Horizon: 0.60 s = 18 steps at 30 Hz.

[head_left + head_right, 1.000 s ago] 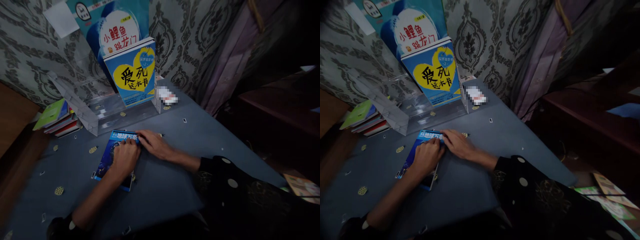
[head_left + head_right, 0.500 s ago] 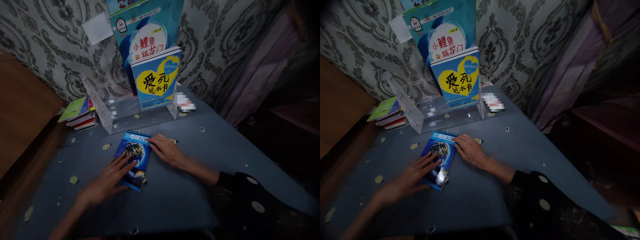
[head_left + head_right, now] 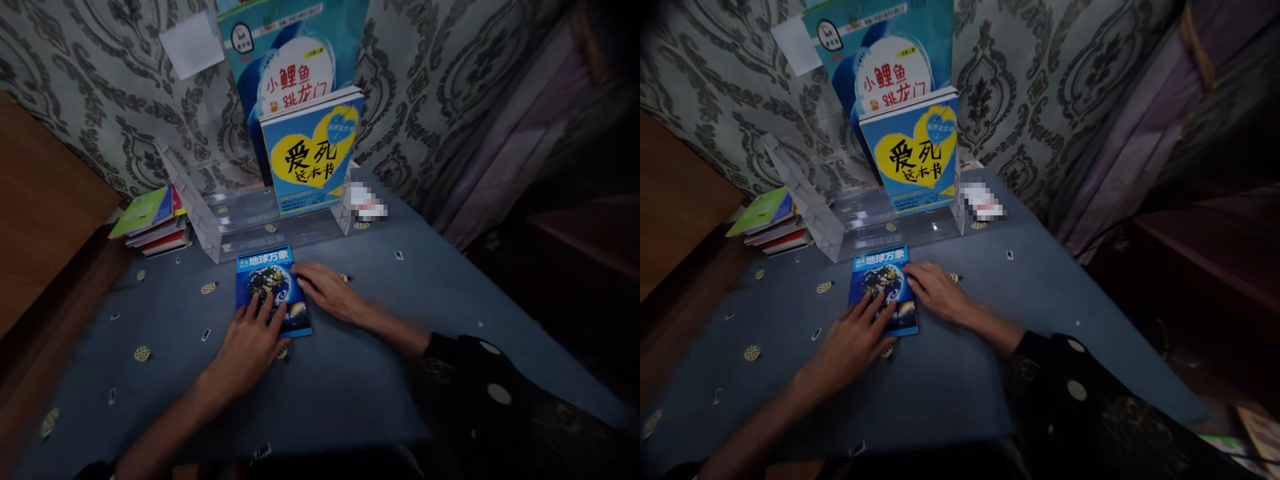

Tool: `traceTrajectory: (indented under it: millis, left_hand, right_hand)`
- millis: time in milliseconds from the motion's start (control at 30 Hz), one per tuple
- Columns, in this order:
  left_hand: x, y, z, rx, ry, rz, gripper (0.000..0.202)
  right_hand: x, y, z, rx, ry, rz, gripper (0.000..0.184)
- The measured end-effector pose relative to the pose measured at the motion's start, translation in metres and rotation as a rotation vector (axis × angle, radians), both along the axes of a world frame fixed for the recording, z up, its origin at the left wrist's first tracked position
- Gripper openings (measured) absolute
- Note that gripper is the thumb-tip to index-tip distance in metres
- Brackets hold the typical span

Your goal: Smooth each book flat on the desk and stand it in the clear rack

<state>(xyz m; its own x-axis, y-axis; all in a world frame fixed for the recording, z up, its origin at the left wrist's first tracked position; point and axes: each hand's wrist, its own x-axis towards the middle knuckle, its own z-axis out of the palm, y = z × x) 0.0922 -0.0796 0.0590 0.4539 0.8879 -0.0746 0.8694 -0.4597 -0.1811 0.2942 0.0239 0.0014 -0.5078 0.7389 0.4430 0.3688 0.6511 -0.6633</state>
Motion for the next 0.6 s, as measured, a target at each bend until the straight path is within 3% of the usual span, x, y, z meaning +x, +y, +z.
traceTrajectory:
  millis: [267, 600]
  left_hand:
    - [-0.007, -0.003, -0.002, 0.043, -0.1, -0.067, 0.042]
    - [-0.009, -0.005, -0.005, 0.018, -0.176, -0.098, 0.038]
  right_hand:
    - [0.0, -0.003, 0.003, -0.041, -0.006, 0.053, 0.032]
    - [0.007, 0.001, 0.006, -0.032, -0.139, 0.156, 0.054]
